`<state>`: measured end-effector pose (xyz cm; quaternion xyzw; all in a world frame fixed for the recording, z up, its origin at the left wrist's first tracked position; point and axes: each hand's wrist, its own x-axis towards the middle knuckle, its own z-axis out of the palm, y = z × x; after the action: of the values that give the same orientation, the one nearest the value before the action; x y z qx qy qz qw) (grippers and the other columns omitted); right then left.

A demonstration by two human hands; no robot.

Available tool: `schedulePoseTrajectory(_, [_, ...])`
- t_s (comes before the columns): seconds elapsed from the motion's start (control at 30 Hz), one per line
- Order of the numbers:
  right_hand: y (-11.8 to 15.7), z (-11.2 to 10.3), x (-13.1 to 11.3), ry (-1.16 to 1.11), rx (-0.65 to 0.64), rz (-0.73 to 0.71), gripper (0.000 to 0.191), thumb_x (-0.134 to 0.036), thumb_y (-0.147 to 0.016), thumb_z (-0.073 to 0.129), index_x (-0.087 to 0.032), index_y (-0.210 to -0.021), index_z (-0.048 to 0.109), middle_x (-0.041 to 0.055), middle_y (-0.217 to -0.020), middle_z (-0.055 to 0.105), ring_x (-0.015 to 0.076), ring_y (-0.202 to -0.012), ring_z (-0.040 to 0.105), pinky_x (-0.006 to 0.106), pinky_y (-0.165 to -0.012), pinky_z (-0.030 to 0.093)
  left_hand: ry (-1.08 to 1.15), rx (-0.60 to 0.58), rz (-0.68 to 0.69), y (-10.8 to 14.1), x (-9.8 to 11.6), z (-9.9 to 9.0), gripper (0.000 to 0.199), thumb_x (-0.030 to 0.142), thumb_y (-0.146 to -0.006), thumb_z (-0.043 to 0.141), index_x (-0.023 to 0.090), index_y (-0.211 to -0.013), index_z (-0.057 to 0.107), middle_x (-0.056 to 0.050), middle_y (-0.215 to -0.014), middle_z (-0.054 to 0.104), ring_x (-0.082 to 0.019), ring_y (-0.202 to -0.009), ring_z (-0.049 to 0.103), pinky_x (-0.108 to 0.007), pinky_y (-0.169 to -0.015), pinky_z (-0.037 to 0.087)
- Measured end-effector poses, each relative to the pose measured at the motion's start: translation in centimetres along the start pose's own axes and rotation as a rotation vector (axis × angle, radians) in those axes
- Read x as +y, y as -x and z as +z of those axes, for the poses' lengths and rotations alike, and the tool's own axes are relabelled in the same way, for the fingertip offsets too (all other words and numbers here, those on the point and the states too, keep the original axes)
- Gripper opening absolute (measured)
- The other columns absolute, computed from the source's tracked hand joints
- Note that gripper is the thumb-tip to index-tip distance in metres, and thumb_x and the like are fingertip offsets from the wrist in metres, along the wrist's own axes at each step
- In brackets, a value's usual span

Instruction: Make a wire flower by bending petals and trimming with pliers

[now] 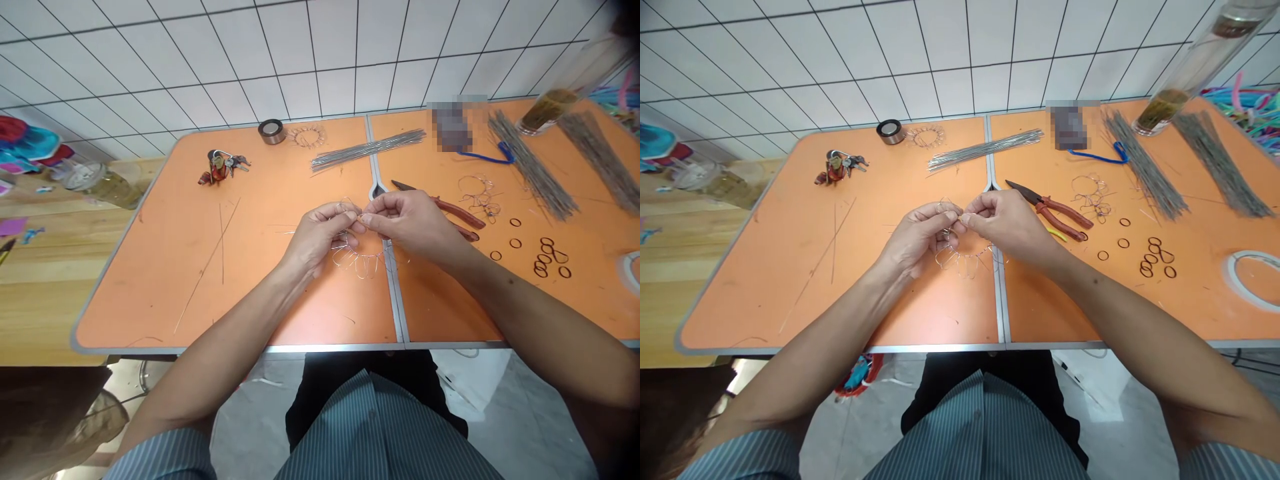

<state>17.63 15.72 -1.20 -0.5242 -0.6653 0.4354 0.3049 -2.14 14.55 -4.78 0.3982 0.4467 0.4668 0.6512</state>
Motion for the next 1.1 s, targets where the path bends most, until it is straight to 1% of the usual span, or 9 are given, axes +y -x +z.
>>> schedulePoseTrajectory(0.1, [-0.1,0.2,0.0,-0.040,-0.019,0.000,0.016,-0.034,-0.090,0.082,-0.019,-0.085,0.078,0.0052,-0.083,0.078,0.0181,-0.074,0.065,0.033,-0.064,0.045,-0.004,-0.012,-0.001,0.0,-0.1,0.0,0.014,0.030,-0.087,0.084,0.017,-0.088,0.078,-0.002,-0.081,0.079,-0.008,-0.054,0.068,-0.019,-0.057,0.054])
schedulePoseTrajectory(0.27, [-0.3,0.7,0.3,-0.087,0.017,0.012,0.013,-0.030,-0.088,0.081,-0.019,-0.081,0.079,0.0058,-0.082,0.078,0.0175,-0.072,0.062,0.032,-0.062,0.041,-0.026,-0.012,0.007,0.1,-0.2,0.1,0.014,0.031,-0.086,0.084,0.017,-0.088,0.079,-0.003,-0.083,0.080,-0.009,-0.056,0.068,-0.020,-0.057,0.054])
schedulePoseTrajectory(0.37, [-0.3,0.8,0.3,-0.132,0.021,0.002,0.010,-0.027,-0.086,0.080,-0.019,-0.081,0.080,0.0052,-0.083,0.079,0.0171,-0.073,0.062,0.032,-0.064,0.041,-0.037,-0.005,0.023,0.2,0.0,0.2,0.015,0.032,-0.085,0.084,0.018,-0.088,0.079,-0.003,-0.087,0.080,-0.010,-0.058,0.070,-0.022,-0.060,0.056])
schedulePoseTrajectory(0.5, [-0.1,0.9,0.1,-0.132,0.028,0.020,0.009,-0.028,-0.084,0.080,-0.019,-0.080,0.080,0.0017,-0.077,0.072,0.0139,-0.067,0.054,0.031,-0.060,0.036,-0.086,0.018,0.056,0.2,0.1,0.1,0.023,0.041,-0.088,0.083,0.019,-0.085,0.078,-0.004,-0.091,0.079,-0.011,-0.062,0.070,-0.024,-0.064,0.058])
schedulePoseTrajectory(0.6, [-0.1,1.1,0.0,-0.115,0.042,0.012,0.010,-0.027,-0.083,0.080,-0.019,-0.078,0.077,-0.0001,-0.073,0.066,0.0132,-0.066,0.050,0.031,-0.060,0.034,-0.120,0.018,0.129,0.1,0.2,0.0,0.030,0.044,-0.090,0.085,0.019,-0.079,0.075,-0.002,-0.082,0.073,-0.010,-0.062,0.065,-0.023,-0.064,0.056])
schedulePoseTrajectory(0.7, [-0.1,1.3,0.0,-0.116,0.047,-0.010,0.010,-0.027,-0.083,0.079,-0.019,-0.077,0.076,-0.0004,-0.072,0.064,0.0138,-0.067,0.050,0.032,-0.061,0.035,-0.124,-0.001,0.200,0.1,0.2,-0.1,0.031,0.041,-0.089,0.088,0.018,-0.074,0.072,0.000,-0.076,0.068,-0.009,-0.063,0.062,-0.022,-0.065,0.054])
schedulePoseTrajectory(0.77, [-0.2,1.4,0.0,-0.115,0.048,-0.017,0.009,-0.027,-0.083,0.078,-0.019,-0.079,0.077,-0.0001,-0.073,0.066,0.0145,-0.068,0.052,0.033,-0.062,0.035,-0.118,-0.001,0.218,0.0,0.2,0.0,0.031,0.041,-0.089,0.088,0.018,-0.074,0.073,0.000,-0.077,0.069,-0.009,-0.064,0.061,-0.023,-0.066,0.053])
schedulePoseTrajectory(0.97, [0.1,1.3,-0.1,-0.072,0.056,-0.079,0.010,-0.026,-0.086,0.076,-0.019,-0.079,0.078,-0.0003,-0.073,0.066,0.0147,-0.069,0.051,0.034,-0.064,0.035,-0.087,0.039,0.220,-0.2,0.1,-0.1,0.026,0.040,-0.088,0.087,0.019,-0.077,0.075,-0.001,-0.075,0.070,-0.012,-0.066,0.061,-0.025,-0.067,0.053])
schedulePoseTrajectory(1.1, [0.2,1.3,0.0,-0.070,0.038,-0.093,0.010,-0.028,-0.088,0.076,-0.020,-0.083,0.079,0.0013,-0.077,0.069,0.0162,-0.072,0.055,0.034,-0.066,0.038,-0.099,0.056,0.227,-0.2,0.2,-0.3,0.030,0.044,-0.085,0.090,0.019,-0.078,0.075,0.000,-0.074,0.068,-0.012,-0.066,0.060,-0.025,-0.066,0.053])
